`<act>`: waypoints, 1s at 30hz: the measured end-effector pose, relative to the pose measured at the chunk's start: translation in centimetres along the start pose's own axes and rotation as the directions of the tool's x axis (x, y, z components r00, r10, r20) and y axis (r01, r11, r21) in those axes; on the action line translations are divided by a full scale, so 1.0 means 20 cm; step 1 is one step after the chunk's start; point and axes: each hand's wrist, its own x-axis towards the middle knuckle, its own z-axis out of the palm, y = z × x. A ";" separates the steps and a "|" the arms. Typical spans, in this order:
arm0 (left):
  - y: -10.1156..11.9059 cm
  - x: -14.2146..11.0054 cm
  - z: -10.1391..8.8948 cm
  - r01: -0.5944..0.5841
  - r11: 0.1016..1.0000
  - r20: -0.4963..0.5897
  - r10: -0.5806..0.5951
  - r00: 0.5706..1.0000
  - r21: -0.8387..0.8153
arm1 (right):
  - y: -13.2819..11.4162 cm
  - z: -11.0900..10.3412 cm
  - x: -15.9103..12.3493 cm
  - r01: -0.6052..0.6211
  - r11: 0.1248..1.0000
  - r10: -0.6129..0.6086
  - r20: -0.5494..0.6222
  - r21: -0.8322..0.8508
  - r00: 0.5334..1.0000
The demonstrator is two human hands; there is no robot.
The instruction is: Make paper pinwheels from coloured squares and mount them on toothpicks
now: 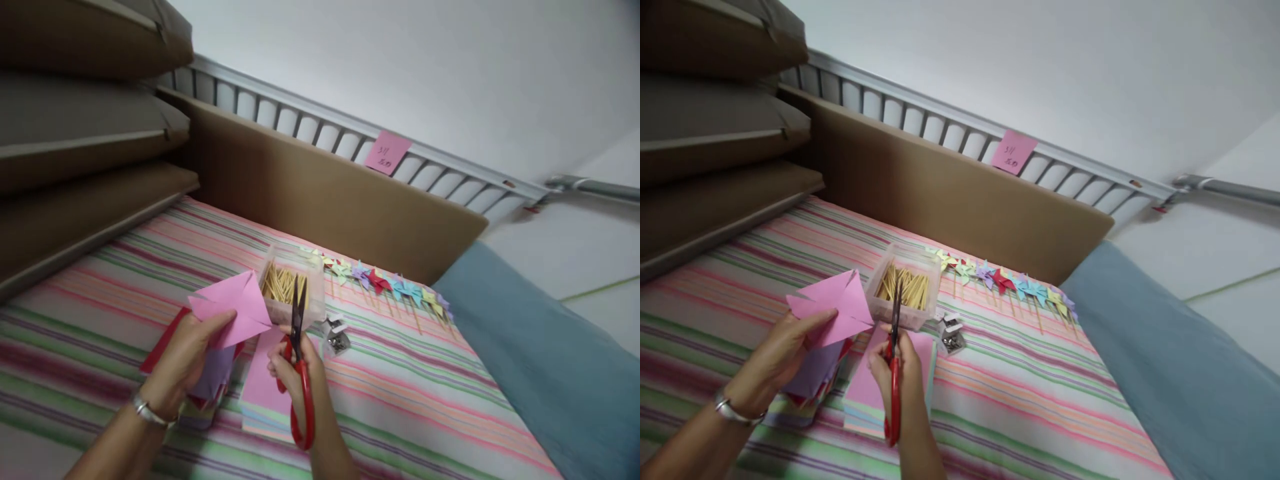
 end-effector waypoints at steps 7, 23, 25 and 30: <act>0.17 0.02 -0.20 0.063 0.982 0.033 -0.070 0.997 0.175 | 0.00 -0.03 -0.03 -0.139 0.938 0.236 0.292 -0.317 0.927; 0.21 0.00 -0.29 0.091 0.979 0.093 -0.110 0.990 0.184 | -0.10 0.02 -0.09 -0.103 0.876 0.339 0.449 -0.471 0.827; 0.21 0.00 -0.29 0.104 0.979 0.104 -0.124 0.987 0.177 | -0.11 0.02 -0.09 -0.103 0.875 0.343 0.456 -0.473 0.821; 0.21 0.00 -0.27 0.119 0.976 0.102 -0.139 0.985 0.185 | -0.11 0.01 -0.08 -0.111 0.880 0.348 0.466 -0.462 0.813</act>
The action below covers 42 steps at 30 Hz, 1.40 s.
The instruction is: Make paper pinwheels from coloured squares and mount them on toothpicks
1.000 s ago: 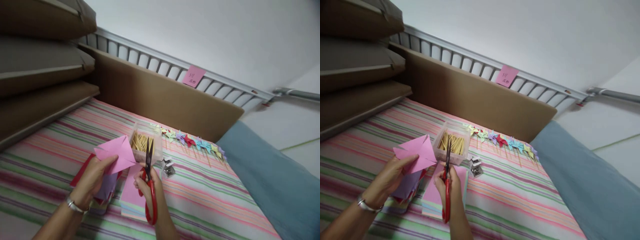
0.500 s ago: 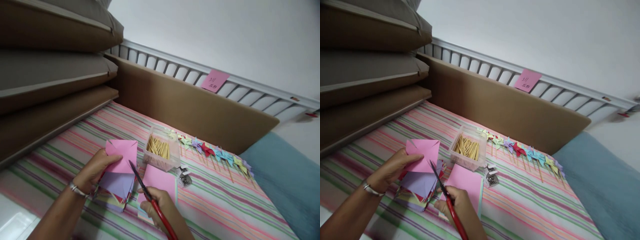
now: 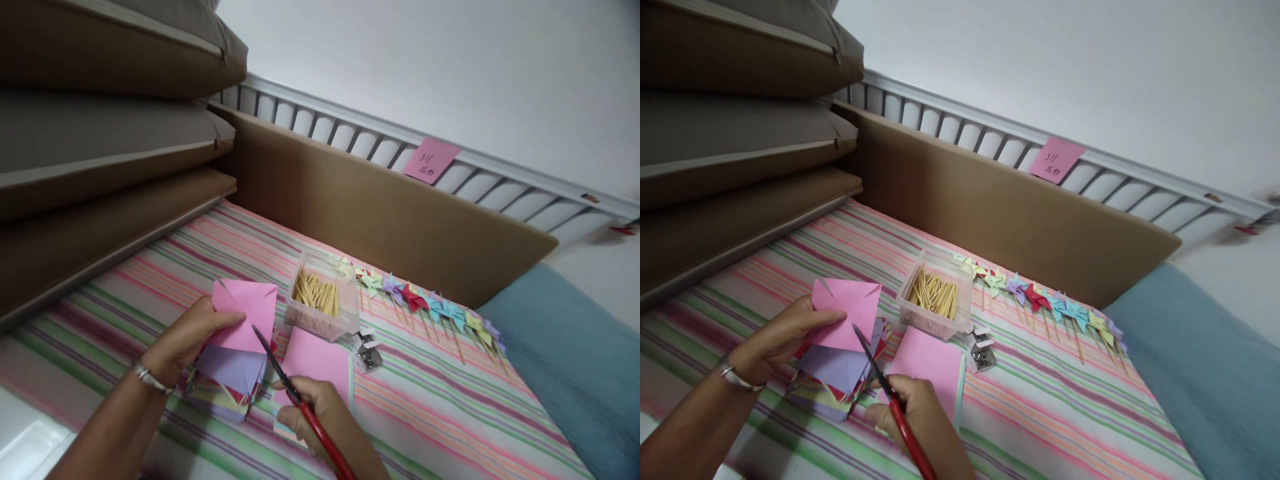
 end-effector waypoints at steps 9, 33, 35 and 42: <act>0.00 0.00 0.01 0.018 1.000 0.019 -0.019 1.000 0.023 | -0.01 -0.01 0.00 -0.022 0.999 0.021 0.030 0.030 0.999; -0.03 0.02 -0.01 0.019 0.999 0.041 -0.021 0.999 0.044 | -0.01 -0.02 0.00 -0.020 0.995 0.024 0.041 -0.096 0.999; -0.04 0.03 -0.01 0.000 0.999 0.033 -0.002 0.999 0.047 | -0.01 -0.03 -0.01 -0.018 0.985 0.023 0.031 -0.169 0.999; -0.02 0.02 -0.05 -0.009 1.000 0.008 0.009 1.000 -0.011 | -0.02 -0.12 -0.09 -0.037 0.951 0.067 0.089 -0.306 0.994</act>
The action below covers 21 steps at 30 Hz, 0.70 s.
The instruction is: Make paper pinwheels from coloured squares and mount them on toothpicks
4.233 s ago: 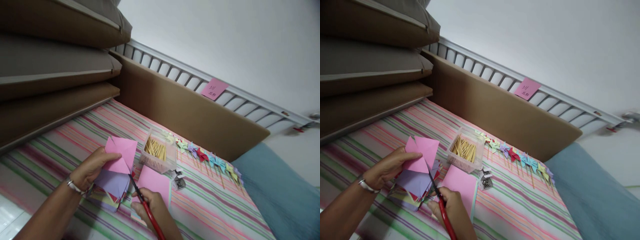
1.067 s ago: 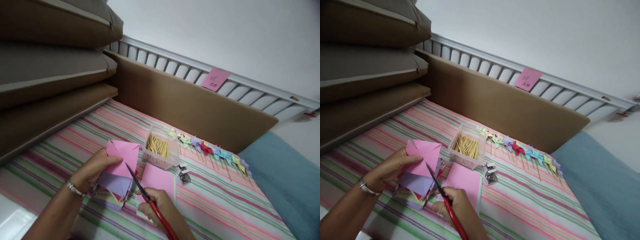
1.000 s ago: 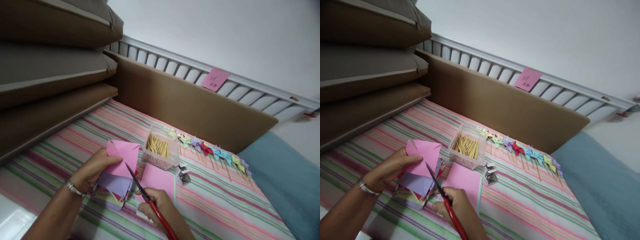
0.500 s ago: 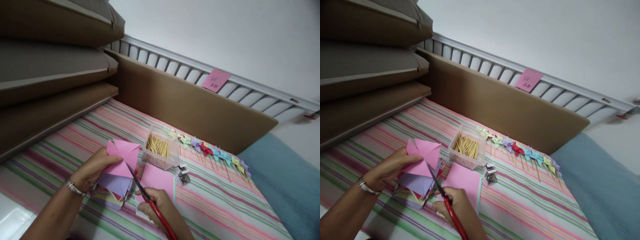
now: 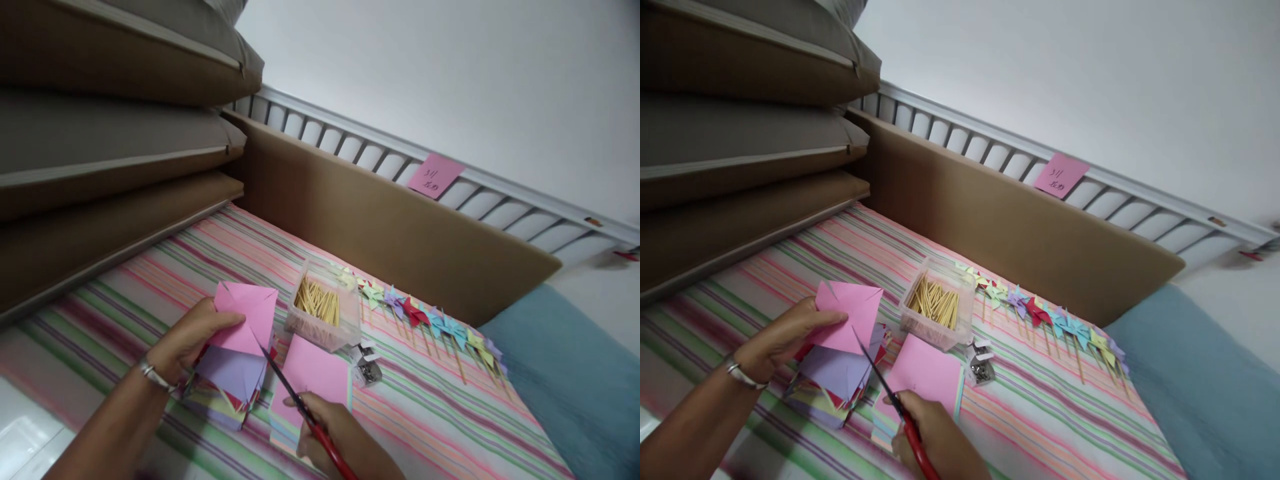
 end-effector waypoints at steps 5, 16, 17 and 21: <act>-0.02 -0.02 0.03 0.029 0.999 0.089 -0.032 0.996 0.026 | 0.00 -0.06 -0.02 0.100 0.976 -0.047 -0.261 0.192 0.964; -0.14 -0.03 0.35 0.200 0.914 0.299 -0.312 0.902 0.352 | 0.05 0.06 0.14 0.384 0.850 -0.084 -0.626 0.361 0.775; -0.15 -0.03 0.36 0.215 0.909 0.293 -0.327 0.898 0.357 | 0.06 0.06 0.14 0.367 0.861 -0.062 -0.642 0.353 0.764; -0.17 -0.01 0.36 0.192 0.960 0.364 -0.257 0.895 0.205 | 0.06 0.05 0.14 0.402 0.832 0.013 -0.736 0.383 0.677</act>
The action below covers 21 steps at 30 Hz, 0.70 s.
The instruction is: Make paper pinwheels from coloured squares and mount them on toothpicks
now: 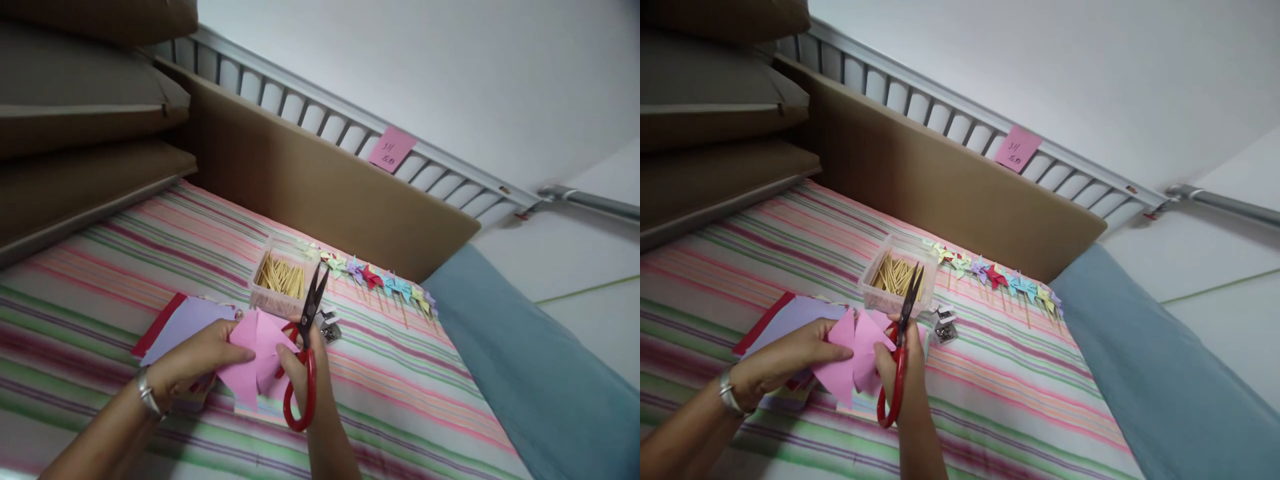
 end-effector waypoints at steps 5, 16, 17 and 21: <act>-0.03 0.03 0.04 -0.135 0.959 -0.048 0.127 0.991 -0.250 | 0.01 0.00 0.01 0.080 0.976 -0.030 -0.239 0.203 0.970; -0.08 0.10 0.24 -0.333 0.855 -0.300 0.221 0.928 -0.399 | 0.02 0.04 -0.01 0.101 0.979 -0.054 -0.253 0.177 0.966; -0.07 0.10 0.22 -0.338 0.858 -0.326 0.216 0.920 -0.386 | 0.03 0.04 -0.01 0.077 0.980 -0.035 -0.224 0.181 0.974; -0.02 0.07 0.05 -0.397 0.870 -0.437 0.248 0.865 -0.293 | 0.09 0.05 0.03 -0.013 0.992 0.020 -0.053 0.128 0.998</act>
